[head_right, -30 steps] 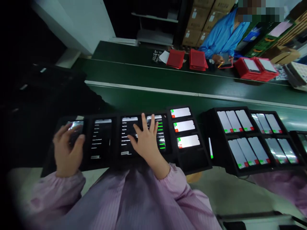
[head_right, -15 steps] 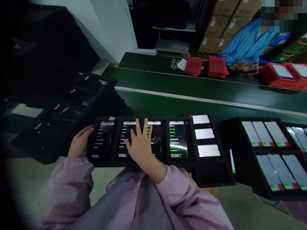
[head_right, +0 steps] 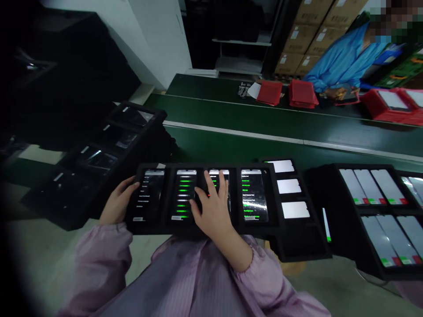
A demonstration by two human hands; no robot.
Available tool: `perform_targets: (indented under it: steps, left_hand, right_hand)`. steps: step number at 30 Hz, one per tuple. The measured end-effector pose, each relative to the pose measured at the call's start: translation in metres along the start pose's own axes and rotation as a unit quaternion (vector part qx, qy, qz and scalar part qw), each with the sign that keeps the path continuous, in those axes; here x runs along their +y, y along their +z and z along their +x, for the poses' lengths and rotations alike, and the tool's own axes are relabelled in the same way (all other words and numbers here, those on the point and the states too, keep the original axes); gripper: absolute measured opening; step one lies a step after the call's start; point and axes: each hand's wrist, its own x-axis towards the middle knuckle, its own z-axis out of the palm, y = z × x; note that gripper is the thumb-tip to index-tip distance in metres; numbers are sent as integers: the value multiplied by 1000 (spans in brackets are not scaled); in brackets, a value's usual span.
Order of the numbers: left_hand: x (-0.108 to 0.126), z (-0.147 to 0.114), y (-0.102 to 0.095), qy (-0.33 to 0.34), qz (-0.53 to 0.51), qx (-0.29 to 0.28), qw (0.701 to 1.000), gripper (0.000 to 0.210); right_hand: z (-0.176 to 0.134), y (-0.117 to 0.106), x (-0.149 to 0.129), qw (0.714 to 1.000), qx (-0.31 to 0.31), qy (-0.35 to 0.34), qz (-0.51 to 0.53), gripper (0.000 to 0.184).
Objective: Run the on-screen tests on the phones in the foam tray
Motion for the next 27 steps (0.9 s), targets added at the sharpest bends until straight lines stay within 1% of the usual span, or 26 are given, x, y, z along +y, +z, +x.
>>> perform_targets:
  steps: [3, 6, 10, 15, 20, 23, 27]
  left_hand:
    - [-3, -3, -2, 0, -2, 3, 1000, 48]
    - [-4, -3, 1, 1, -2, 16, 1000, 46]
    - [-6, -1, 3, 13, 5, 24, 1000, 50]
    - [-13, 1, 2, 65, 26, 36, 997, 51]
    - [-15, 2, 0, 61, 11, 37, 997, 48]
    - [-24, 10, -4, 79, 12, 32, 996, 48]
    - [-42, 26, -11, 119, 20, 8, 993, 51]
  right_hand:
    - [-1, 6, -2, 1000, -14, -1, 3, 31]
    - [0, 11, -6, 999, -33, -6, 7, 31]
    - [3, 16, -10, 998, -67, -11, 2, 34]
    - [7, 17, -13, 996, -93, -14, -4, 37]
    - [10, 15, -13, 994, -105, -4, -10, 40]
    - [13, 15, -11, 993, -115, -2, -15, 43]
    - [16, 17, -9, 991, -128, -2, -23, 45]
